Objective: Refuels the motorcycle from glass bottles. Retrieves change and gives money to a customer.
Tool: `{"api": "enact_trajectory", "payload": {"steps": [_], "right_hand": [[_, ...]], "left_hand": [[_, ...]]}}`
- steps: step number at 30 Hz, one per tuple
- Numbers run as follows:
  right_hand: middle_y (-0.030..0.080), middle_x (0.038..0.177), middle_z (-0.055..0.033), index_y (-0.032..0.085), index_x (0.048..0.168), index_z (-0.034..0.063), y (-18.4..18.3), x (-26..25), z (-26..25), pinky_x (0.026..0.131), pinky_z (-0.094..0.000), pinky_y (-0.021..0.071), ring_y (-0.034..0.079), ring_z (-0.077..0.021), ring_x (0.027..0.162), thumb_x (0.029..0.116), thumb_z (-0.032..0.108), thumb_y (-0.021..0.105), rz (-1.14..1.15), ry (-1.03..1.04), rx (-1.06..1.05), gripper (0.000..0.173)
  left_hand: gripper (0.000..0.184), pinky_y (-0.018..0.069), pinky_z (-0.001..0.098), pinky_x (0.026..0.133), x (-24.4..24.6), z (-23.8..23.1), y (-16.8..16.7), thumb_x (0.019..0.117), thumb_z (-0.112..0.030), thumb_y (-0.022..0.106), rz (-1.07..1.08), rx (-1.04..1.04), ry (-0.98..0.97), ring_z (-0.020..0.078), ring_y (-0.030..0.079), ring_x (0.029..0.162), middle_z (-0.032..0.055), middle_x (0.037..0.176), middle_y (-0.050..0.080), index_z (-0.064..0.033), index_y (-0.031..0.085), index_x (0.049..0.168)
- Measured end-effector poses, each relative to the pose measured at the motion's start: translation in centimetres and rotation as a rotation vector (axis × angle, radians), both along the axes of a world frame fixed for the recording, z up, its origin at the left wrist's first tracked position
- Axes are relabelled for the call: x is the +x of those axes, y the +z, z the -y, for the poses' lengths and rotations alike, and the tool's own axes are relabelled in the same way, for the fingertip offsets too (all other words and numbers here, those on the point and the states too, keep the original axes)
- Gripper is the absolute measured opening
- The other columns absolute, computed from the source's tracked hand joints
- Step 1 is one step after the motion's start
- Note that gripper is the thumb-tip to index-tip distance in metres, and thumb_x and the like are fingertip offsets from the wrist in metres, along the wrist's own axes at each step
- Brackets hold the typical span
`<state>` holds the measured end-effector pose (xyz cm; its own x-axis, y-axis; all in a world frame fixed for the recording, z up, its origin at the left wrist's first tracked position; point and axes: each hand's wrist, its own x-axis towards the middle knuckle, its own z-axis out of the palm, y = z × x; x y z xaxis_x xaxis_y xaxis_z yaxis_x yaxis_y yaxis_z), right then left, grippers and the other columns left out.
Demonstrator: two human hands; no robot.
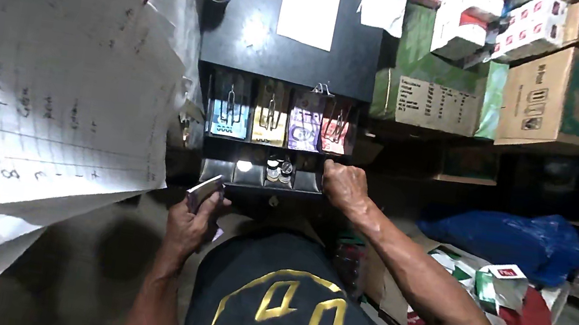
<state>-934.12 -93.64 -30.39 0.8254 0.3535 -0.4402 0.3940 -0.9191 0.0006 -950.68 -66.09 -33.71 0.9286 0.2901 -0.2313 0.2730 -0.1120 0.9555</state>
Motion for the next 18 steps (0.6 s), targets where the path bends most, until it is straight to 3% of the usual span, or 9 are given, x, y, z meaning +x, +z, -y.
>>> {"api": "enact_trajectory", "payload": {"steps": [5,9,13,18], "right_hand": [[0.067,0.073,-0.0206,0.068,0.09,-0.003,-0.6,-0.2,2.0,0.054,-0.0554,0.0536,0.069,-0.0412,0.065,0.0978,0.013,0.058,0.156,0.083,0.183,0.02],[0.073,0.087,-0.0198,0.072,0.108,-0.0012,1.1,0.1,3.9,0.07,-0.058,0.058,0.073,-0.0379,0.077,0.1021,0.016,0.06,0.025,-0.086,0.466,0.022],[0.071,0.093,-0.0132,0.07,0.109,-0.0004,0.5,-0.1,6.1,0.073,-0.0378,0.0594,0.069,-0.0191,0.076,0.1,0.012,0.064,-0.093,-0.286,0.786,0.016],[0.071,0.095,-0.0122,0.067,0.112,-0.001,0.3,-1.0,6.6,0.075,-0.0323,0.0589,0.069,-0.0144,0.079,0.0985,0.01,0.066,-0.107,-0.369,0.909,0.017]], "left_hand": [[0.026,0.0607,0.0237,0.082,-0.2,0.7,0.2,0.1037,-0.017,0.056,-0.041,0.027,0.047,0.0035,0.073,0.085,0.0004,0.096,0.077,0.0043,0.066,0.115],[0.024,0.0626,0.0262,0.08,-0.4,1.6,0.3,0.104,-0.017,0.055,-0.045,-0.01,0.113,0.0068,0.074,0.083,0.001,0.094,0.078,0.0038,0.066,0.111],[0.025,0.063,0.0271,0.081,-0.4,2.4,0.3,0.1044,-0.016,0.055,-0.047,-0.036,0.14,0.0082,0.075,0.084,0.0016,0.094,0.078,0.0047,0.065,0.113],[0.025,0.0625,0.0264,0.082,-0.9,3.3,0.5,0.1046,-0.016,0.054,-0.031,0.004,0.111,0.0071,0.075,0.084,0.0015,0.094,0.078,0.004,0.067,0.111]]}}
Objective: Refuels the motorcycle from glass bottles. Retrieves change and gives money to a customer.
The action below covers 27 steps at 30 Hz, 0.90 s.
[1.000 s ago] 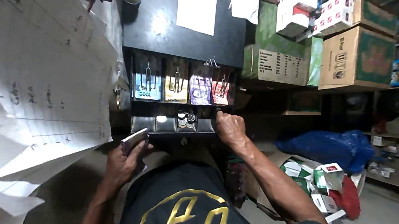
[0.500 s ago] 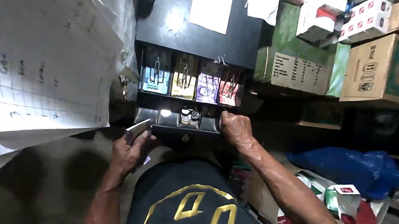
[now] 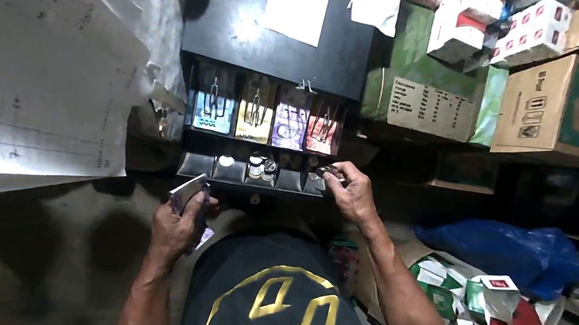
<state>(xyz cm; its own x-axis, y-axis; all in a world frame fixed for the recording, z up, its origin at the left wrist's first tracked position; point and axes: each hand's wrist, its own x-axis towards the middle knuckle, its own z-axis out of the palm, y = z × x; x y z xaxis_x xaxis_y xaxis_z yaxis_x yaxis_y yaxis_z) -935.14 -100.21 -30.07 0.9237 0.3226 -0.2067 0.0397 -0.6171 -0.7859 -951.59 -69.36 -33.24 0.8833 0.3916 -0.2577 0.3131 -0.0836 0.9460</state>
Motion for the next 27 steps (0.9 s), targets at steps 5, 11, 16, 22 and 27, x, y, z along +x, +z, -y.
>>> {"api": "enact_trajectory", "payload": {"steps": [5,11,16,22,27], "right_hand": [[0.07,0.09,-0.0087,0.067,0.108,0.0004,0.0,-0.5,0.1,0.069,-0.0259,0.0572,0.066,-0.0094,0.073,0.0981,0.009,0.068,0.004,-0.06,0.092,0.013],[0.067,0.082,-0.0028,0.069,0.1,0.0037,-0.2,-0.5,0.6,0.058,-0.02,0.0516,0.059,-0.0048,0.062,0.0979,0.012,0.068,0.007,-0.09,0.164,0.008],[0.068,0.085,-0.0059,0.07,0.098,0.0018,0.1,-0.1,1.0,0.063,-0.0259,0.0544,0.062,-0.0087,0.067,0.0972,0.012,0.069,-0.042,-0.093,0.061,0.01],[0.068,0.082,-0.007,0.07,0.095,0.0035,0.6,0.3,1.0,0.065,-0.0315,0.0547,0.063,-0.0126,0.067,0.0987,0.016,0.069,-0.06,-0.081,-0.073,0.013],[0.068,0.082,-0.0059,0.07,0.095,0.0052,0.7,0.7,1.2,0.066,-0.0335,0.0547,0.063,-0.0127,0.069,0.0984,0.019,0.07,-0.053,-0.05,-0.141,0.014]], "left_hand": [[0.024,0.0618,0.0254,0.083,-0.6,0.9,0.1,0.1045,-0.016,0.055,-0.006,0.018,-0.017,0.0059,0.074,0.086,0.001,0.095,0.078,0.0033,0.068,0.111],[0.021,0.0608,0.0231,0.083,-0.5,2.1,0.7,0.1038,-0.014,0.057,0.036,0.003,-0.025,0.0039,0.074,0.086,-0.0005,0.095,0.078,0.0029,0.068,0.111],[0.022,0.0613,0.0256,0.085,-0.4,3.0,0.6,0.103,-0.013,0.057,0.04,-0.034,-0.042,0.0055,0.074,0.087,-0.0008,0.095,0.078,0.004,0.066,0.115],[0.021,0.0615,0.0243,0.082,-0.3,3.4,0.4,0.1035,-0.015,0.056,0.018,-0.066,-0.016,0.0051,0.074,0.084,-0.0016,0.093,0.078,0.0015,0.068,0.11],[0.023,0.0631,0.0285,0.08,-0.6,3.4,0.2,0.1039,-0.017,0.055,0.006,-0.097,0.008,0.0098,0.075,0.082,0.0012,0.092,0.078,0.0016,0.069,0.109]]}}
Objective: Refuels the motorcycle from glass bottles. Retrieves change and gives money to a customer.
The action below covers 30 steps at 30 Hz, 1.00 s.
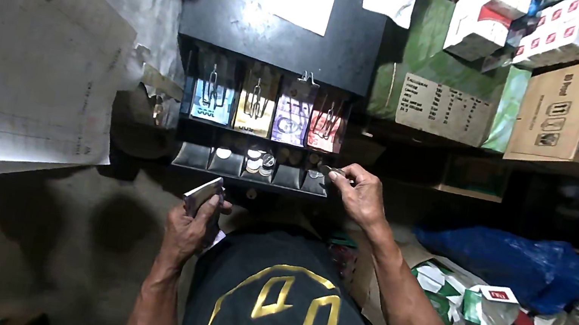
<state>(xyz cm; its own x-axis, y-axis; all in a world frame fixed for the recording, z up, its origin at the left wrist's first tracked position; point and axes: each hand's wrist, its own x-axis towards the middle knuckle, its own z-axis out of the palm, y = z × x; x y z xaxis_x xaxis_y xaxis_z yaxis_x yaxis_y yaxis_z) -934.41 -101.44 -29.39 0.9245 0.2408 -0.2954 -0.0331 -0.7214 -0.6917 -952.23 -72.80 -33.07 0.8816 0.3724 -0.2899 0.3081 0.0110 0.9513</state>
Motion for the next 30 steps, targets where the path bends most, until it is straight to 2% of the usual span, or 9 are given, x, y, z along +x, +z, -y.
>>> {"api": "enact_trajectory", "payload": {"steps": [7,10,13,16,18,20,23,27,30], "right_hand": [[0.072,0.087,-0.0055,0.073,0.097,0.0069,0.2,1.0,0.0,0.072,-0.0371,0.057,0.068,-0.0137,0.076,0.0996,0.02,0.069,0.046,0.062,-0.088,0.014],[0.073,0.092,-0.0046,0.073,0.105,0.0062,1.3,1.1,0.2,0.074,-0.0317,0.0578,0.068,-0.0102,0.078,0.101,0.018,0.066,0.011,0.109,-0.006,0.014],[0.064,0.072,0.0034,0.071,0.104,0.0072,2.9,0.7,0.0,0.05,-0.0215,0.0506,0.056,-0.0039,0.055,0.1007,0.019,0.06,-0.155,0.211,0.458,0.017],[0.069,0.08,0.0043,0.072,0.109,0.0129,4.1,-0.4,-2.3,0.05,-0.0183,0.0488,0.058,-0.0017,0.057,0.1042,0.033,0.057,-0.366,0.38,0.935,0.026],[0.071,0.085,0.0021,0.072,0.115,0.0115,3.6,-1.1,-5.5,0.051,-0.0162,0.0481,0.059,-0.0013,0.06,0.1043,0.037,0.056,-0.493,0.448,1.059,0.032],[0.069,0.082,0.004,0.073,0.111,0.0115,1.9,-2.3,-9.5,0.048,-0.0156,0.0453,0.055,0.0001,0.057,0.1056,0.037,0.053,-0.561,0.465,1.025,0.033],[0.068,0.076,0.0054,0.073,0.093,0.0109,0.5,-5.4,-16.1,0.047,-0.0181,0.0451,0.053,-0.0007,0.053,0.1051,0.025,0.053,-0.654,0.413,0.753,0.027],[0.07,0.079,-0.0014,0.069,0.12,-0.0032,-0.1,-9.8,-25.0,0.047,-0.0194,0.0447,0.054,-0.0038,0.055,0.1039,0.01,0.05,-0.824,0.573,0.544,0.028],[0.073,0.095,-0.0007,0.071,0.119,0.0002,-0.6,-14.1,-33.2,0.061,-0.0187,0.0531,0.062,-0.0022,0.07,0.1001,0.009,0.059,-0.604,0.745,0.359,0.024]], "left_hand": [[0.026,0.0632,0.0318,0.082,-0.7,0.2,-0.6,0.1047,-0.018,0.054,-0.02,-0.018,0.021,0.0128,0.075,0.084,0.0032,0.094,0.078,0.0018,0.069,0.109],[0.025,0.0638,0.0321,0.082,-0.6,0.4,-0.2,0.1048,-0.016,0.054,-0.034,-0.062,0.057,0.0135,0.076,0.084,0.0036,0.093,0.078,0.0029,0.068,0.11],[0.024,0.0651,0.035,0.082,-0.4,0.5,0.7,0.1056,-0.013,0.051,-0.073,-0.211,0.173,0.0183,0.077,0.083,0.0069,0.092,0.078,0.0057,0.065,0.111],[0.027,0.0652,0.0395,0.083,-1.3,-0.5,0.7,0.1067,-0.011,0.045,-0.058,-0.321,0.255,0.0235,0.077,0.086,0.0115,0.094,0.078,0.008,0.063,0.112],[0.03,0.0648,0.0417,0.084,-2.4,-1.4,0.3,0.1065,-0.01,0.04,-0.039,-0.357,0.283,0.0253,0.077,0.088,0.0133,0.096,0.078,0.0086,0.063,0.111],[0.03,0.0645,0.0421,0.086,-3.8,-2.6,0.0,0.1071,-0.011,0.04,-0.043,-0.365,0.313,0.0255,0.077,0.089,0.0135,0.097,0.078,0.0086,0.061,0.115],[0.029,0.0648,0.0422,0.085,-6.7,-5.0,-0.5,0.1072,-0.012,0.042,-0.031,-0.357,0.38,0.0257,0.077,0.088,0.0138,0.098,0.077,0.009,0.06,0.118],[0.031,0.0638,0.0371,0.086,-12.2,-9.8,-0.5,0.1088,-0.017,0.045,-0.069,-0.358,0.462,0.019,0.076,0.09,0.0091,0.099,0.078,0.0067,0.063,0.117],[0.03,0.0635,0.0361,0.086,-17.8,-14.3,-1.3,0.1075,-0.017,0.047,-0.064,-0.394,0.549,0.0175,0.076,0.09,0.008,0.098,0.078,0.0066,0.062,0.117]]}}
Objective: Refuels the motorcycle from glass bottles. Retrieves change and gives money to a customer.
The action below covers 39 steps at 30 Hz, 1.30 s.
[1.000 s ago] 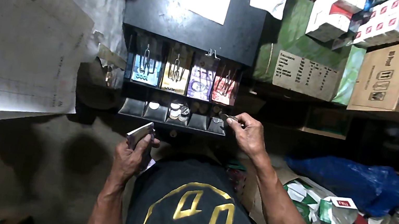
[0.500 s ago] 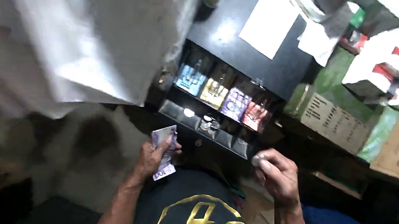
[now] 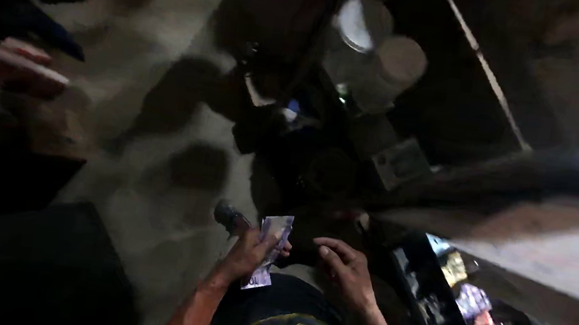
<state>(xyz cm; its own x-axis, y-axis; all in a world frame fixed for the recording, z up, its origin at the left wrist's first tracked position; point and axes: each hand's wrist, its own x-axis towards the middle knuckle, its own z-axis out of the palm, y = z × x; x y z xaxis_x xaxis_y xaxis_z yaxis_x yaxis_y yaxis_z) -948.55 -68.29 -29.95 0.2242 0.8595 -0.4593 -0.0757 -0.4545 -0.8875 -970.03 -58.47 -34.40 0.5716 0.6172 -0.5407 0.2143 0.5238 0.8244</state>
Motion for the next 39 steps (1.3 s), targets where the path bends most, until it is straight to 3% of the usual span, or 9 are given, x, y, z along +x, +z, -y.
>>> {"api": "enact_trajectory", "payload": {"steps": [3,8,12,16,20,26,31,35,39], "right_hand": [[0.073,0.122,-0.0099,0.067,0.131,0.0,-2.1,-6.1,-9.0,0.094,-0.0283,0.0591,0.072,-0.01,0.104,0.0988,0.017,0.067,0.406,0.279,0.19,0.036],[0.074,0.096,-0.0158,0.067,0.137,0.0099,-2.9,-16.3,-22.4,0.068,-0.0492,0.0609,0.073,-0.0306,0.077,0.0988,0.014,0.062,0.756,0.669,0.308,0.038],[0.073,0.091,-0.0138,0.069,0.134,0.0107,-3.0,-20.3,-31.6,0.07,-0.0442,0.0606,0.071,-0.0267,0.075,0.0994,0.015,0.062,0.737,0.711,0.33,0.035],[0.073,0.096,-0.0127,0.067,0.135,0.0099,-4.8,-22.2,-41.0,0.072,-0.0454,0.0609,0.072,-0.026,0.079,0.1019,0.019,0.06,0.705,0.784,0.345,0.035],[0.074,0.096,-0.0116,0.072,0.122,0.0078,-7.6,-23.3,-53.1,0.073,-0.0401,0.0619,0.073,-0.0224,0.081,0.1022,0.022,0.062,0.659,0.769,0.437,0.027],[0.074,0.105,-0.0072,0.073,0.118,0.0136,-6.9,-23.3,-73.1,0.078,-0.0426,0.0616,0.072,-0.0205,0.091,0.1038,0.024,0.059,0.654,0.856,0.4,0.023],[0.074,0.092,-0.0117,0.075,0.118,0.0062,-4.5,-23.2,-88.7,0.072,-0.0419,0.061,0.072,-0.0232,0.08,0.101,0.018,0.062,0.645,0.8,0.43,0.024],[0.074,0.089,-0.0138,0.075,0.099,0.0016,-5.7,-22.7,-102.6,0.07,-0.0368,0.0612,0.073,-0.0227,0.077,0.0967,0.013,0.066,0.651,0.734,0.533,0.015],[0.073,0.093,-0.0133,0.074,0.105,0.0019,-7.7,-21.3,-116.7,0.074,-0.0443,0.0603,0.072,-0.0263,0.083,0.0979,0.016,0.065,0.598,0.731,0.398,0.018]], "left_hand": [[0.031,0.0629,0.0335,0.086,-6.5,-6.1,-1.2,0.108,-0.02,0.049,-0.055,-0.022,-0.014,0.0149,0.076,0.089,0.007,0.099,0.077,0.0054,0.061,0.121],[0.039,0.0556,0.0387,0.091,-14.8,-16.3,1.6,0.1051,-0.027,0.055,-0.249,0.024,-0.093,0.0179,0.068,0.096,0.0146,0.106,0.07,0.0028,0.061,0.13],[0.038,0.0582,0.0298,0.088,-18.9,-24.7,2.2,0.1069,-0.021,0.052,-0.201,0.099,-0.064,0.0089,0.071,0.092,0.0071,0.106,0.073,0.0003,0.057,0.138],[0.037,0.0553,0.038,0.088,-20.9,-34.0,0.4,0.1034,-0.027,0.058,-0.335,-0.01,-0.051,0.0171,0.067,0.092,0.0142,0.102,0.069,0.0039,0.063,0.123],[0.04,0.0558,0.0338,0.09,-23.3,-45.1,-2.8,0.1043,-0.03,0.055,-0.295,0.109,-0.05,0.0129,0.068,0.095,0.0123,0.106,0.07,0.0021,0.063,0.126],[0.039,0.0571,0.0378,0.081,-23.9,-64.2,-1.3,0.1037,-0.035,0.056,-0.47,0.072,-0.07,0.0148,0.068,0.085,0.0109,0.093,0.07,0.0011,0.068,0.113],[0.036,0.0543,0.0441,0.092,-23.0,-80.6,2.2,0.1045,-0.031,0.059,-0.52,0.081,-0.162,0.0214,0.068,0.099,0.0154,0.106,0.071,-0.0017,0.067,0.124],[0.034,0.0563,0.0291,0.087,-23.1,-93.9,-1.4,0.1034,-0.025,0.058,-0.341,0.122,-0.039,0.0059,0.068,0.092,0.0074,0.105,0.072,-0.0018,0.066,0.127],[0.033,0.0557,0.0417,0.091,-22.3,-111.1,-4.6,0.1044,-0.024,0.057,-0.335,0.236,-0.258,0.0187,0.069,0.096,0.0132,0.105,0.072,0.0005,0.068,0.124]]}}
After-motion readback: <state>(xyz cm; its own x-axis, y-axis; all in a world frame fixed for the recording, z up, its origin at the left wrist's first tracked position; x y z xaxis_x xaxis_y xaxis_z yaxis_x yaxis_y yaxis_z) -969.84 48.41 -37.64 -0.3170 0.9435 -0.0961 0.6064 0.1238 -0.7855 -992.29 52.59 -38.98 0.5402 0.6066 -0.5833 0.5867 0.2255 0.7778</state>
